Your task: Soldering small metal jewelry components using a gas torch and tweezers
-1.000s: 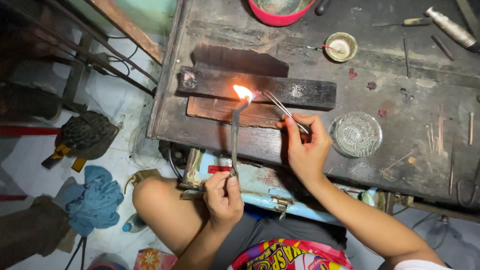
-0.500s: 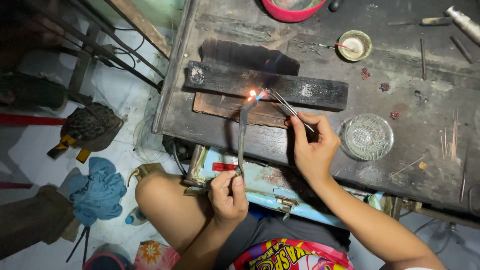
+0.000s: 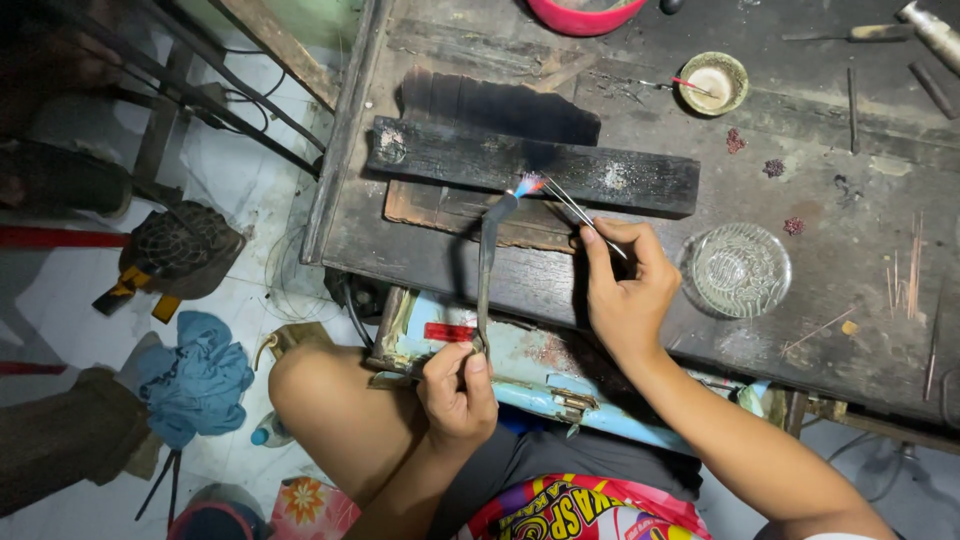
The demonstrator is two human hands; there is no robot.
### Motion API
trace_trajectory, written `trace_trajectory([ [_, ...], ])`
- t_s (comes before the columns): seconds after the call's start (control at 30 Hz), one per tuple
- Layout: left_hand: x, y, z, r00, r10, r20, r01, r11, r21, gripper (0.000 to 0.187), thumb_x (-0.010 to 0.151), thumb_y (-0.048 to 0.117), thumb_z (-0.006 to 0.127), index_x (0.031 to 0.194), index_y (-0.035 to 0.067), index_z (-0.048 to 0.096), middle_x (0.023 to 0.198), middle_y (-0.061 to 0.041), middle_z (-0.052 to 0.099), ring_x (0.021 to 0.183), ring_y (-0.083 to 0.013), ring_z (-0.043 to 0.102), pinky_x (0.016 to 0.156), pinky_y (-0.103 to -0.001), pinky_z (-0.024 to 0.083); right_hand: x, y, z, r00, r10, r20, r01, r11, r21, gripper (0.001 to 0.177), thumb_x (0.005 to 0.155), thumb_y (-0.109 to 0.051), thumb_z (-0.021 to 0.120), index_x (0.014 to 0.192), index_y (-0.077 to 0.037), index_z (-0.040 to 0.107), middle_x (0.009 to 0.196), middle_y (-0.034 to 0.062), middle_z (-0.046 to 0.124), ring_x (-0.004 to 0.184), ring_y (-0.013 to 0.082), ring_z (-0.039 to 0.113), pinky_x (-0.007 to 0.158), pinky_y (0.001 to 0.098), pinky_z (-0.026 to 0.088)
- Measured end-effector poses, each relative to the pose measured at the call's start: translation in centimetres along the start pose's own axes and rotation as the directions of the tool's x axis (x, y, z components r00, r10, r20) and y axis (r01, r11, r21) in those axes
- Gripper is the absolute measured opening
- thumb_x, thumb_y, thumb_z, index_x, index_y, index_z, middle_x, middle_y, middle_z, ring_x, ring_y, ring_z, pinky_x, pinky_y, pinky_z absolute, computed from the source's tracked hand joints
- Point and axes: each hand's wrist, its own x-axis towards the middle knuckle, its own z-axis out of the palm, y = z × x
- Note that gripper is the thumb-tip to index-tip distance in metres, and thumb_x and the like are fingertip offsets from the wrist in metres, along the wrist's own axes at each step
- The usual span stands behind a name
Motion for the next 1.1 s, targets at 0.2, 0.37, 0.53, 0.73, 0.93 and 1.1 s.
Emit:
trace_trajectory([
  [0.2, -0.4, -0.4, -0.2, 1.0, -0.009, 0.029, 0.009, 1.0, 0.019, 0.017, 0.103, 0.008, 0.055, 0.116, -0.002, 0.05, 0.071, -0.009, 0.063, 0.057, -0.0148, 0.062, 0.056, -0.026, 0.05, -0.1, 0.4, 0.0, 1.0, -0.002, -0.001, 0.002, 1.0, -0.001, 0.007, 0.1, -0.005, 0.073, 0.098, 0.0, 0.068, 0.102, 0.0133, 0.076, 0.097, 0.0205, 0.073, 0.09, 0.0312, 0.056],
  [0.37, -0.5, -0.4, -0.1, 0.999, -0.03, 0.015, 0.03, 1.0, 0.003, 0.017, 0.103, 0.008, 0.055, 0.116, -0.003, 0.051, 0.072, -0.011, 0.063, 0.057, -0.0163, 0.063, 0.057, -0.027, 0.051, 0.0, -0.4, 0.2, 0.999, 0.05, 0.004, -0.051, 0.996, 0.07, 0.008, 0.102, -0.006, 0.071, 0.098, -0.002, 0.066, 0.093, 0.0111, 0.076, 0.089, 0.0174, 0.074, 0.084, 0.0289, 0.056],
  [0.53, -0.9, -0.6, -0.3, 1.0, -0.01, 0.017, 0.009, 0.997, 0.083, 0.018, 0.102, 0.011, 0.056, 0.115, -0.002, 0.052, 0.075, -0.011, 0.067, 0.06, -0.0196, 0.067, 0.061, -0.03, 0.055, -0.2, 0.6, 0.1, 1.0, -0.008, -0.01, 0.008, 1.0, -0.004, 0.008, 0.099, -0.005, 0.074, 0.097, -0.001, 0.067, 0.103, 0.0138, 0.076, 0.099, 0.0216, 0.073, 0.092, 0.0325, 0.056],
  [0.73, -0.4, -0.3, -0.2, 1.0, -0.009, 0.019, 0.008, 1.0, 0.013, 0.016, 0.103, 0.006, 0.052, 0.115, -0.004, 0.05, 0.073, -0.011, 0.062, 0.058, -0.0159, 0.061, 0.058, -0.028, 0.05, 0.0, 0.2, 0.1, 1.0, -0.006, -0.002, 0.006, 1.0, 0.006, 0.009, 0.1, -0.006, 0.074, 0.097, -0.001, 0.067, 0.094, 0.0114, 0.076, 0.09, 0.0186, 0.072, 0.084, 0.0311, 0.055],
  [0.93, -0.1, -0.1, -0.1, 0.999, -0.033, -0.016, 0.033, 0.999, 0.021, 0.018, 0.104, 0.01, 0.053, 0.117, -0.002, 0.051, 0.073, -0.01, 0.063, 0.058, -0.0153, 0.063, 0.059, -0.027, 0.052, 0.0, -0.1, 0.1, 1.0, -0.01, -0.003, 0.01, 1.0, 0.003, 0.009, 0.1, -0.006, 0.074, 0.098, 0.0, 0.068, 0.1, 0.0135, 0.076, 0.096, 0.0209, 0.073, 0.088, 0.0316, 0.056],
  [1.1, -0.2, -0.2, -0.1, 1.0, 0.004, -0.017, -0.004, 0.999, 0.034, 0.017, 0.104, 0.009, 0.052, 0.116, -0.003, 0.05, 0.069, -0.009, 0.062, 0.055, -0.0163, 0.06, 0.056, -0.028, 0.05, 0.0, 0.0, 0.1, 1.0, 0.008, 0.002, -0.009, 1.0, 0.003, 0.009, 0.1, -0.007, 0.073, 0.099, 0.0, 0.067, 0.103, 0.0134, 0.076, 0.098, 0.0209, 0.073, 0.089, 0.0312, 0.056],
])
